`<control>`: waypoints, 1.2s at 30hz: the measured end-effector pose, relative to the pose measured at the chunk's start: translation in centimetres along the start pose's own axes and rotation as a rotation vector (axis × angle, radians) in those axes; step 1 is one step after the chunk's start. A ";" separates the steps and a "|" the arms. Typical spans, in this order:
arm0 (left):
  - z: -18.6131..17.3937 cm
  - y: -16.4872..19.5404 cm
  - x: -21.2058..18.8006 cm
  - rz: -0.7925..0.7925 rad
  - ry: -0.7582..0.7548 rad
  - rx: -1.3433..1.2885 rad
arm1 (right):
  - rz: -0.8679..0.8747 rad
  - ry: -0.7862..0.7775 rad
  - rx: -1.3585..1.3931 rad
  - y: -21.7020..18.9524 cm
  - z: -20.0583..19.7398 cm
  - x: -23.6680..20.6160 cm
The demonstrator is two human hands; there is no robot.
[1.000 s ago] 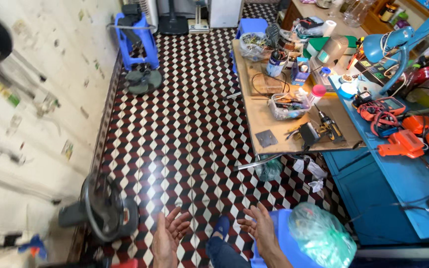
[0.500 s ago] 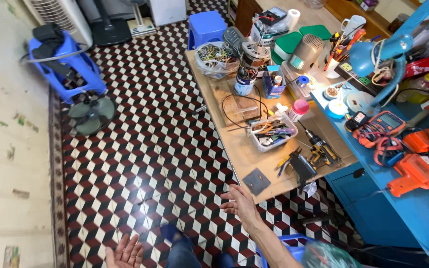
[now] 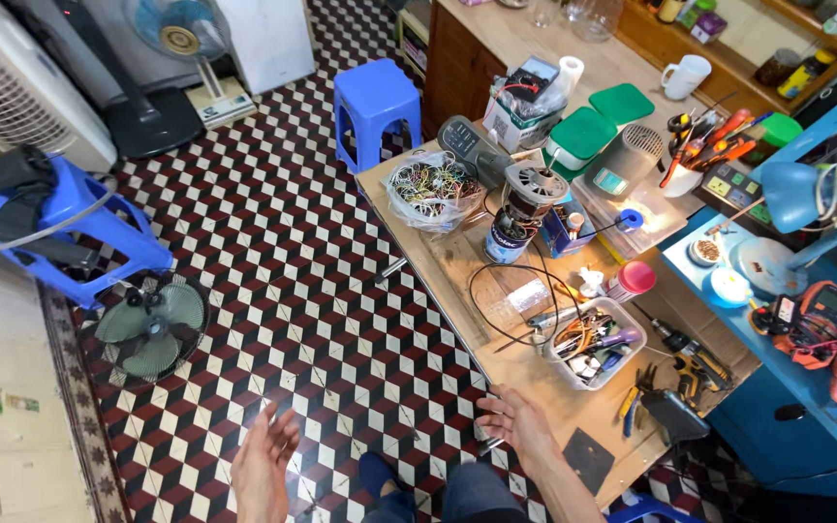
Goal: The person disassembles a small electric motor, cleans its internal components with a tissue, and reassembles it. They also handle a multimeter and various tools on a cluttered workbench.
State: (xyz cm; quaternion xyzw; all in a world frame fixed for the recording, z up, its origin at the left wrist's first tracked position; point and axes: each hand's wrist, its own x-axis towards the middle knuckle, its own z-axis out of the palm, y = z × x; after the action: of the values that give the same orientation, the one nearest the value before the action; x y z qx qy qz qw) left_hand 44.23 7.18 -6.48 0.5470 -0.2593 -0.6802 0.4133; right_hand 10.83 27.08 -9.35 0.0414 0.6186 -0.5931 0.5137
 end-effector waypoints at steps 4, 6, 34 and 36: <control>4.6 1.2 2.0 -0.076 -0.076 0.045 | 0.011 0.084 0.094 0.0 -1.1 0.4; 7.1 1.2 3.8 -0.078 -0.139 0.100 | 0.024 0.112 0.127 0.2 -0.7 1.5; 43.8 -3.5 12.7 0.086 -1.111 0.726 | -0.188 0.538 0.514 -3.2 -2.6 9.8; 46.5 -3.2 12.1 0.288 -1.228 0.766 | -0.176 0.688 0.628 -1.8 -3.3 8.6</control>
State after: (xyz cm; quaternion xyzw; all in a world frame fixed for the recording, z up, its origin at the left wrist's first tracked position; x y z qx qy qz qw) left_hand -1.93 -6.06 -3.05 0.1344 -0.7326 -0.6646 0.0592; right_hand 3.64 24.33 -14.76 0.3363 0.5447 -0.7446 0.1893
